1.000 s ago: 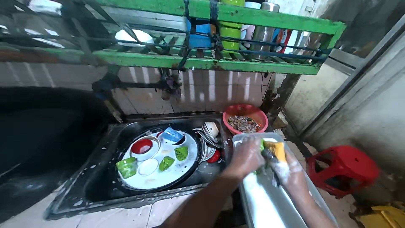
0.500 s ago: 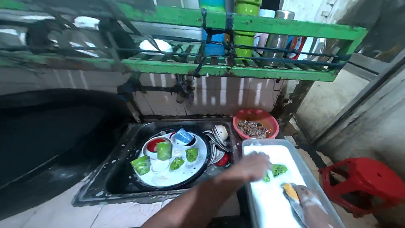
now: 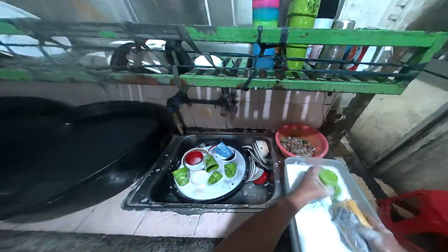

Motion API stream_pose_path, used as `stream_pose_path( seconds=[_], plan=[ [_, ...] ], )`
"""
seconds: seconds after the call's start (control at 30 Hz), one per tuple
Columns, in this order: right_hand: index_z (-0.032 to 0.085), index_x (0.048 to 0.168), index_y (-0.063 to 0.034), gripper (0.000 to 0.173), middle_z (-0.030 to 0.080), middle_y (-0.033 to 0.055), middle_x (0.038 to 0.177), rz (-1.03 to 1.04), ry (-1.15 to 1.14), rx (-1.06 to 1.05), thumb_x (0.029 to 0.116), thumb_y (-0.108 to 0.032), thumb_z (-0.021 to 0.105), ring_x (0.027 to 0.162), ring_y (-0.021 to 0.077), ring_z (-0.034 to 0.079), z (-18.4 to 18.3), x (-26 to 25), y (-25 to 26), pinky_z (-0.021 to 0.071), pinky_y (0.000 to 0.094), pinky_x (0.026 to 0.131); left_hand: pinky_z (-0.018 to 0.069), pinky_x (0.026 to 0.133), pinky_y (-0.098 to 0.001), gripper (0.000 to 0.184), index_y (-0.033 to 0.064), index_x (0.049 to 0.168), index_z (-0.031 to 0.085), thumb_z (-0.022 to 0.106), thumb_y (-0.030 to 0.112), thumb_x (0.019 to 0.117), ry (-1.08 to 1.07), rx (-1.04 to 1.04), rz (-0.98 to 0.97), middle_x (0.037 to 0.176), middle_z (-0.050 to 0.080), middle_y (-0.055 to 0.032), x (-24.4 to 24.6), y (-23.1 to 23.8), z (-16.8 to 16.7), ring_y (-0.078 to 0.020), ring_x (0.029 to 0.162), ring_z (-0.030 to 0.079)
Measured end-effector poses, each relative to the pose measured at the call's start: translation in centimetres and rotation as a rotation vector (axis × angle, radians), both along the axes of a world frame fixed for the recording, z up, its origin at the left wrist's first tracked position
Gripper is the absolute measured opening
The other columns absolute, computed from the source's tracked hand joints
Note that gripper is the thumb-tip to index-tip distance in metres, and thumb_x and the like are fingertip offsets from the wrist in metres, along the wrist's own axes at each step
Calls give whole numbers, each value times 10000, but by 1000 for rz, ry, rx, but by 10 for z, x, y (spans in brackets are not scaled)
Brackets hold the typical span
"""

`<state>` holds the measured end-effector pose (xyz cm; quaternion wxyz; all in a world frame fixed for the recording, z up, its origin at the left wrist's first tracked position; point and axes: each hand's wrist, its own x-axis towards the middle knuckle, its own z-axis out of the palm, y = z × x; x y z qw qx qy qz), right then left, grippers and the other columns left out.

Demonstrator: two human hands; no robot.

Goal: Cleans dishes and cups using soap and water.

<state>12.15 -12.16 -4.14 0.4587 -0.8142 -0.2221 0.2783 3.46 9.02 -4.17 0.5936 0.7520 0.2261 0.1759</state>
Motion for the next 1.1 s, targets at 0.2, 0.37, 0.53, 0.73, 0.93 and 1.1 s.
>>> stream_pose_path(
  seconds=[0.2,0.37,0.53,0.73,0.93,1.1],
  plan=[
    [551,1212,-82,263,710,9,903,-113,378,688,987,-97,417,769,82,702,24,-22,41,620,286,653,538,910,-455,380,100,1360,521,517,328,1056,-509,-1170,415,1197,637,-138,3,-34,10,-257,1064,635],
    [683,1173,114,344,692,289,1166,164,-689,6,880,-65,683,1112,409,678,10,-32,65,535,571,971,555,835,-428,337,61,1340,514,547,226,1048,-445,-1121,527,1129,634,-160,5,-58,9,-251,983,641],
    [687,1218,42,356,717,178,1126,64,-259,79,881,-72,698,1023,234,689,33,-44,75,553,446,915,493,1027,-458,506,93,1518,377,518,284,1071,-397,-1019,415,1404,550,-168,-3,-56,11,-256,1235,573],
    [543,1308,214,509,570,400,1334,251,-746,-31,898,-61,668,1281,517,564,17,-47,67,428,576,1115,544,959,-408,570,-4,1479,368,630,142,995,-377,-781,355,1299,583,-226,3,-53,26,-257,1114,629],
    [579,1168,57,233,656,63,919,-62,10,496,973,-30,486,804,83,643,2,-31,83,542,235,699,569,865,-429,506,36,1467,394,584,219,1034,-336,-918,299,1188,631,-189,8,-36,21,-251,1006,656],
    [546,1293,175,332,656,263,1220,77,-230,56,1019,-9,518,1183,280,631,60,-63,92,467,362,1062,565,836,-362,357,39,1336,524,427,283,1094,-378,-929,119,1061,661,-98,-6,-22,24,-162,930,655]
  ],
)
